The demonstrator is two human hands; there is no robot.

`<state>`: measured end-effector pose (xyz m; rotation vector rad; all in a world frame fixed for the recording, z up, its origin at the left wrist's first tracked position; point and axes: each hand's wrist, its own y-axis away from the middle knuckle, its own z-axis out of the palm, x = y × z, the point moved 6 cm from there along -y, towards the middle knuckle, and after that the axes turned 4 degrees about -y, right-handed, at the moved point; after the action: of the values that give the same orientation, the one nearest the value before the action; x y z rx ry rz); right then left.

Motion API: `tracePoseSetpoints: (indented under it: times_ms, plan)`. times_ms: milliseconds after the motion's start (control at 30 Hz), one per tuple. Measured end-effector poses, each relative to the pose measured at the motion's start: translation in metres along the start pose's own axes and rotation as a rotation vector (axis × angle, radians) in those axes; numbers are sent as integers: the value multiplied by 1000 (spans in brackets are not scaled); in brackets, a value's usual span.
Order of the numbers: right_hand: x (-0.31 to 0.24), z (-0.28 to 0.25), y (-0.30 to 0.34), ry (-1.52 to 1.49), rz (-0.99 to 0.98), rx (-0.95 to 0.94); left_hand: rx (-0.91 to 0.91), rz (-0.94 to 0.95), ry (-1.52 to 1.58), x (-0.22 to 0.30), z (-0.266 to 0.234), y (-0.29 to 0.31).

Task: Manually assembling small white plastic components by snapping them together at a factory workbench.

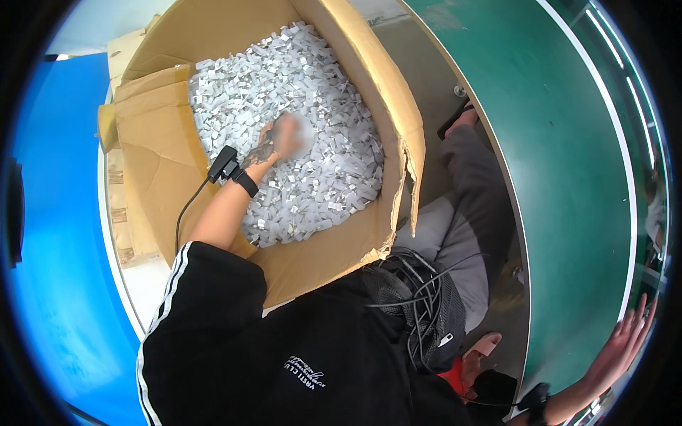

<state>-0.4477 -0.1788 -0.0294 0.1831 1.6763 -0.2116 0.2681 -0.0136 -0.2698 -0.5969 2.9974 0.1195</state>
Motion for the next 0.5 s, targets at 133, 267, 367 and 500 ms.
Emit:
tracePoseSetpoints:
  times_ms: [133, 267, 367, 500]
  plan:
    - [-19, 28, 91, 122, -162, -78, -27, 142, 470, 67, 3, -30]
    - [0, 41, 117, -11, -107, -90, -69, 170, 598, 77, 46, -31]
    - [5, 51, 129, -55, -97, -50, 21, 162, 598, 72, 50, -27]
    - [17, 60, 138, -156, -50, -16, -86, 220, 537, 85, 32, -18]
